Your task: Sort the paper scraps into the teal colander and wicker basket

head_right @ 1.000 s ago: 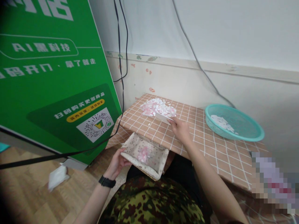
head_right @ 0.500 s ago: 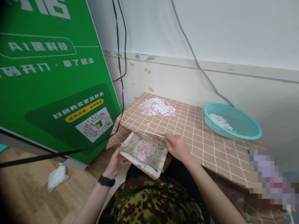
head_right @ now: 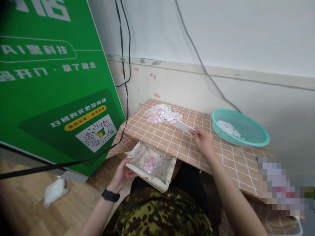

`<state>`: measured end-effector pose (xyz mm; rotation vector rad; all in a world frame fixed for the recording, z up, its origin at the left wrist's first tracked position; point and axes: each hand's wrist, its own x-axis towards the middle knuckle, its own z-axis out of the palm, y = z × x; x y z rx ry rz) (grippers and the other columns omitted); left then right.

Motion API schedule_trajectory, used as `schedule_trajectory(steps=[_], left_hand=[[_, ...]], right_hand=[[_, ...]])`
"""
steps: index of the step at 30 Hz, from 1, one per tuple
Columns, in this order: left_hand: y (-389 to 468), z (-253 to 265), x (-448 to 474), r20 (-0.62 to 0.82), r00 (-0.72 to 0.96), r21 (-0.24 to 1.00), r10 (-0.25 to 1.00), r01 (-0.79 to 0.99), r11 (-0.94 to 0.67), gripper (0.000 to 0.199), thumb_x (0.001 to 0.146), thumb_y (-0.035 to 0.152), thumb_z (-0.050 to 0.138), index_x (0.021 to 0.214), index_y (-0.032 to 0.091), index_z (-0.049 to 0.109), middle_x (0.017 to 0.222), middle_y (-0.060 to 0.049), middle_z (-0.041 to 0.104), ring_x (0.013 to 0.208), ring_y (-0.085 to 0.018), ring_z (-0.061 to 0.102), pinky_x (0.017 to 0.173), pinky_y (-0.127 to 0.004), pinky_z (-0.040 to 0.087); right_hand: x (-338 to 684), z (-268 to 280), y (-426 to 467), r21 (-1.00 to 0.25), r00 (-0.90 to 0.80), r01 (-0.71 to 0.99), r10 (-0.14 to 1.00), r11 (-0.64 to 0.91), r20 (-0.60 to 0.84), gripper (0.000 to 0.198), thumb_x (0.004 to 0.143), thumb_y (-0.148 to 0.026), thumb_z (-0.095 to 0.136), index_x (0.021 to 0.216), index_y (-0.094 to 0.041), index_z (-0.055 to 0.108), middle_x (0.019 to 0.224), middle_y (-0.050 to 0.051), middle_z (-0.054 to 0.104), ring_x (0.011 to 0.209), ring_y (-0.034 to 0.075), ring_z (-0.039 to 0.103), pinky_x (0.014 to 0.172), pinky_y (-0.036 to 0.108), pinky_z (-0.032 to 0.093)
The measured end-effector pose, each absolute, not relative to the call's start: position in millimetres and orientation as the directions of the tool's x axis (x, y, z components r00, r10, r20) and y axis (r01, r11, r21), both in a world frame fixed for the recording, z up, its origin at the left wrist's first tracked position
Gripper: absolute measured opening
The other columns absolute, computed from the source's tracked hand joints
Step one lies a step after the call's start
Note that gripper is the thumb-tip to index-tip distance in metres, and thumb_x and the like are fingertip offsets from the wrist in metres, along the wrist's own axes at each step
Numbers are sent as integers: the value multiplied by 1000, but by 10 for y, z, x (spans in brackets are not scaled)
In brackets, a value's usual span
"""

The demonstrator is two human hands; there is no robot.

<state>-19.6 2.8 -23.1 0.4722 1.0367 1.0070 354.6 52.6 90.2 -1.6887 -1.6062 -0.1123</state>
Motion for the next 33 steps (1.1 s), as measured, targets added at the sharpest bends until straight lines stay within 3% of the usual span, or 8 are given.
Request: schedule_trajectory(steps=[5, 10, 21, 24, 27, 29, 33], left_hand=[[20, -212, -171, -473, 148, 739, 869, -470, 482, 40, 77, 39, 58, 109, 15, 57, 80, -9, 69, 67, -24, 66, 65, -44, 56], [38, -210, -187, -461, 151, 751, 874, -459, 475, 35, 77, 38, 58, 103, 16, 58, 81, -9, 69, 69, -24, 66, 67, -45, 55], [57, -174, -160, -478, 143, 741, 866, -464, 486, 27, 78, 39, 55, 95, 17, 58, 81, -7, 68, 70, -24, 65, 67, -45, 55], [47, -186, -163, -471, 140, 747, 871, -462, 479, 29, 78, 39, 56, 97, 18, 58, 83, -8, 68, 70, -24, 66, 66, -44, 55], [39, -206, -161, -464, 131, 751, 876, -466, 467, 30, 76, 40, 57, 98, 18, 58, 83, -8, 68, 68, -23, 66, 65, -42, 56], [36, -209, -154, -471, 130, 748, 872, -466, 474, 30, 76, 40, 58, 96, 17, 57, 81, -8, 68, 67, -23, 66, 64, -42, 56], [32, -185, -140, -486, 123, 742, 865, -465, 483, 27, 76, 39, 58, 92, 17, 57, 75, -6, 67, 64, -22, 65, 62, -40, 56]], right_hand=[[3509, 849, 598, -397, 151, 913, 819, 100, 554, 36, 87, -46, 44, 88, -19, 69, 66, 5, 66, 57, 18, 57, 55, 27, 35], [3394, 865, 484, -345, -4, 914, 857, 212, 515, 30, 88, -39, 44, 92, -21, 68, 70, 5, 68, 59, 18, 60, 56, 27, 38], [2987, 936, -183, -502, -225, 753, 883, 426, 411, 22, 89, -32, 45, 95, -23, 65, 80, 3, 70, 66, 16, 63, 61, 26, 44], [3128, 963, -65, -482, -43, 815, 864, 321, 502, 25, 88, -37, 47, 93, -22, 65, 81, 4, 69, 67, 17, 62, 60, 26, 42], [3413, 965, 246, -416, 200, 906, 794, 73, 575, 35, 87, -46, 45, 81, -18, 66, 60, 4, 62, 53, 17, 54, 52, 27, 33], [3591, 953, 471, -364, 248, 931, 778, -27, 577, 40, 87, -48, 42, 73, -17, 64, 57, 5, 60, 52, 17, 51, 51, 27, 29], [3767, 897, 784, -343, 261, 937, 793, -70, 551, 41, 86, -48, 41, 74, -17, 63, 58, 6, 60, 52, 17, 49, 52, 28, 28]])
